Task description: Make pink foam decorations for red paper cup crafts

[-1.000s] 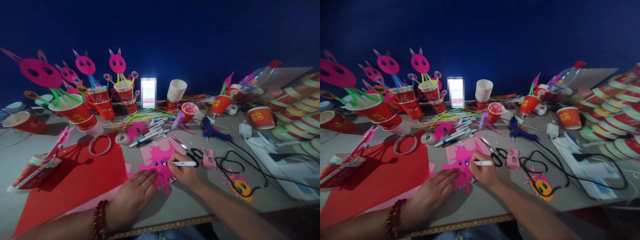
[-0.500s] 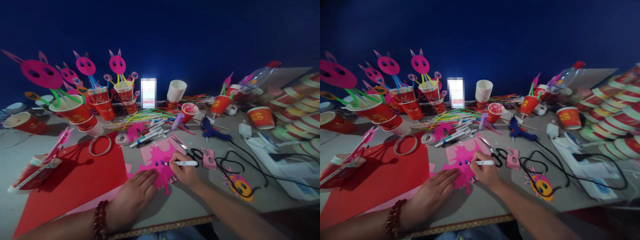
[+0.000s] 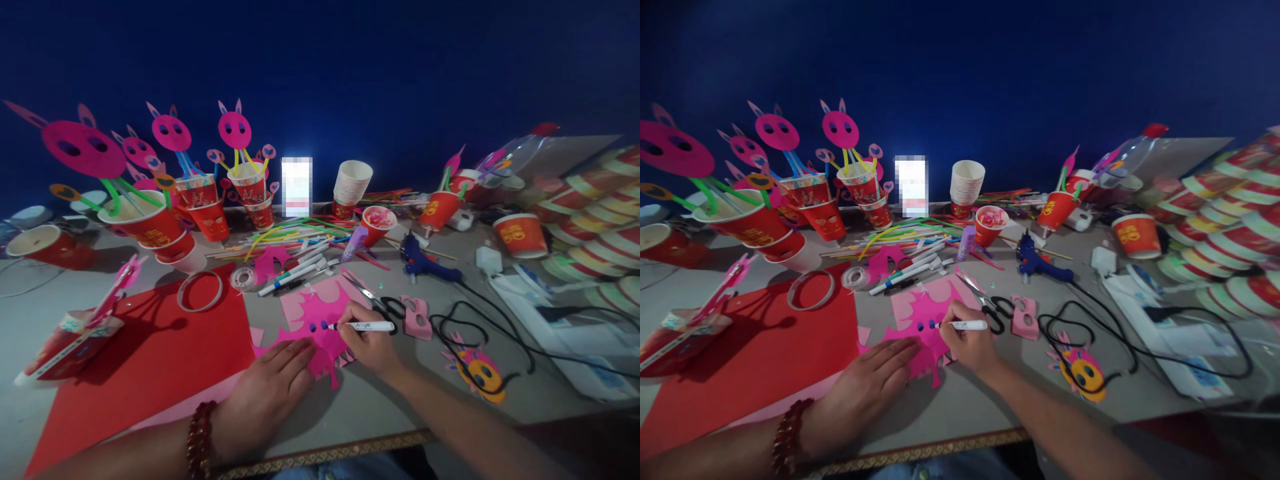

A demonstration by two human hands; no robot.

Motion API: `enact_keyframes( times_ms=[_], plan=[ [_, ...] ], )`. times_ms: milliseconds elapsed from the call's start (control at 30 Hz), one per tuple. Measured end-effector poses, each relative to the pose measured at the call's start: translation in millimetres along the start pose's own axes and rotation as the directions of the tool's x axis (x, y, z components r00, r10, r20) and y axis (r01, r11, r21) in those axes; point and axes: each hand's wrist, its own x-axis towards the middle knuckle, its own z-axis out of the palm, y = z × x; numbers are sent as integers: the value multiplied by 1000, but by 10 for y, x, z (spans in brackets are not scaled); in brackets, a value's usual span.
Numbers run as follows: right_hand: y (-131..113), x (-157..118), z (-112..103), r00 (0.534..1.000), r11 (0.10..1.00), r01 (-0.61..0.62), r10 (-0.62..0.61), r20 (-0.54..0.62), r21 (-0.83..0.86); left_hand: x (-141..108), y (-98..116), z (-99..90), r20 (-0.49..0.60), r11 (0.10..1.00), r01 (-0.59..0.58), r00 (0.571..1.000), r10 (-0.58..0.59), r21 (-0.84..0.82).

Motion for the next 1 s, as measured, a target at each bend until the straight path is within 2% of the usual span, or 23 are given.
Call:
enact_keyframes(
  times_ms=[567, 1000],
  plan=[
    [-30, 6, -8, 999, 1000, 0, 0, 55, 9, 20, 15, -15, 0, 999, -3, 1000, 3, 33],
    [3, -9, 0, 1000, 1000, 1, -1, 4, -2, 7, 6, -9, 0, 1000, -8, 1000, 8, 10]
  ],
)
